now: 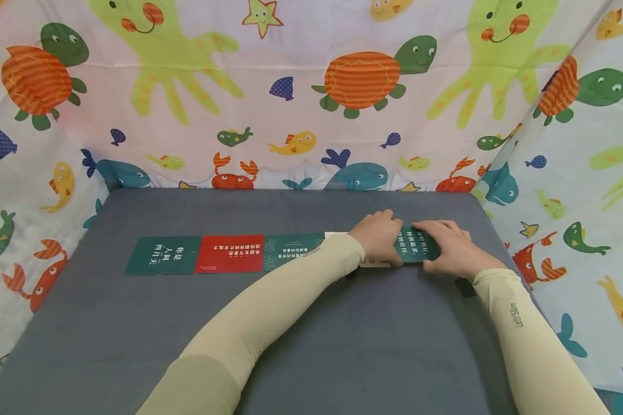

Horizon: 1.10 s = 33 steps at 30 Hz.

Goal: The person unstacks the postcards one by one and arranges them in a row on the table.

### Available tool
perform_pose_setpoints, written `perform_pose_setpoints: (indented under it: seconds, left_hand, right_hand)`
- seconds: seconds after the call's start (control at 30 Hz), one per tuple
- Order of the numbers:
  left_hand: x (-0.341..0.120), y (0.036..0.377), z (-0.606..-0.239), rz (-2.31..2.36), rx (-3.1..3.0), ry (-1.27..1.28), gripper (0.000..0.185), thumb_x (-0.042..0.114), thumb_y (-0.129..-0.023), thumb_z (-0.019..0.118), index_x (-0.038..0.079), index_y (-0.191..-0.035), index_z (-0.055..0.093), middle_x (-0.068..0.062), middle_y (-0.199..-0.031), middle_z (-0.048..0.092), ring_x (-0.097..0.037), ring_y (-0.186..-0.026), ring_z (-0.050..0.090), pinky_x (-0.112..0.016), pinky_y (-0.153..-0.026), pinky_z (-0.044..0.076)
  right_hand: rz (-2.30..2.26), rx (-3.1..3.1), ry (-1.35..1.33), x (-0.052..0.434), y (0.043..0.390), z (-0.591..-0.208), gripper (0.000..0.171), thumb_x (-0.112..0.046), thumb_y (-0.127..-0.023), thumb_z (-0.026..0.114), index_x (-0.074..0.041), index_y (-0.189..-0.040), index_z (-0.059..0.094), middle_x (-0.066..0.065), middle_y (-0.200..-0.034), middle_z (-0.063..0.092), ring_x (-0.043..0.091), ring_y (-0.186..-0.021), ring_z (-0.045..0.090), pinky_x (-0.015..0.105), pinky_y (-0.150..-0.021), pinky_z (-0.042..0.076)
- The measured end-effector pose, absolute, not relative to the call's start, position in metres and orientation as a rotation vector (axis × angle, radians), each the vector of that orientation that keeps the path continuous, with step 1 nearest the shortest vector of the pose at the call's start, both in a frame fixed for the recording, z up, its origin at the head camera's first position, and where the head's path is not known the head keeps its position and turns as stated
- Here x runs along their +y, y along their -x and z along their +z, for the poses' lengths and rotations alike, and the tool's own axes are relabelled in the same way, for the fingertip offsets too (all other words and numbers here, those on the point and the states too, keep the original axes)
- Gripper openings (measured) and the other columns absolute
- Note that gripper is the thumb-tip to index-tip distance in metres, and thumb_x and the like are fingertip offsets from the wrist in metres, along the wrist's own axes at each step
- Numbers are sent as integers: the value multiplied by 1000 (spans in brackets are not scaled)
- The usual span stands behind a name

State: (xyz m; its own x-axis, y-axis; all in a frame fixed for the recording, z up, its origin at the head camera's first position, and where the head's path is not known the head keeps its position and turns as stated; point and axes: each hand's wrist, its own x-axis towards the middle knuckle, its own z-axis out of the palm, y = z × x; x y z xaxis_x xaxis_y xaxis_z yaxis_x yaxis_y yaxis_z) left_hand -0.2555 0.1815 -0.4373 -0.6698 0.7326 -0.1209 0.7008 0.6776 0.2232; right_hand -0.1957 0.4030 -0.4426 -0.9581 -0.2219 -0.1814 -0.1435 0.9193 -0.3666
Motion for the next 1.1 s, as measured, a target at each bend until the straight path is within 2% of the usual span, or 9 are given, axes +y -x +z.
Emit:
perform_pose_setpoints:
  seconds: [0.23,0.53,0.97,1.1]
  left_hand:
    - [188,259,-446,212,2674,-1066,89,61,-89,82,16,-160,51,-2,-148,56,-16,-129,56,-37,-117,48]
    - [188,259,-451,219,2676,-1055,91,63,-89,81,16,-161,50,-2,-153,56,-18,-136,56,-38,-119,47]
    - [184,256,-459,324,2683,-967,93,61,-89,83,14,-162,49,-2,-156,54,-17,-137,56,-36,-116,50]
    - [179,254,-465,333,2696,-999,101,68,-86,82,12,-162,47,-4,-157,54,-19,-139,56,-36,-119,49]
  right_hand:
    - [-534,2819,240,405,202,-450,93,-21,-86,84,-19,-167,38,17,-169,39,44,-150,25,68,-114,27]
    - [-526,2801,235,403,204,-452,97,-24,-86,86,-15,-168,36,19,-169,38,47,-150,26,72,-113,27]
    - [-560,2772,217,400,209,-461,95,-25,-87,84,-16,-168,34,19,-170,37,48,-149,27,73,-110,27]
    - [-576,2799,213,397,204,-464,94,-28,-90,81,-18,-170,32,17,-174,33,47,-151,26,74,-114,26]
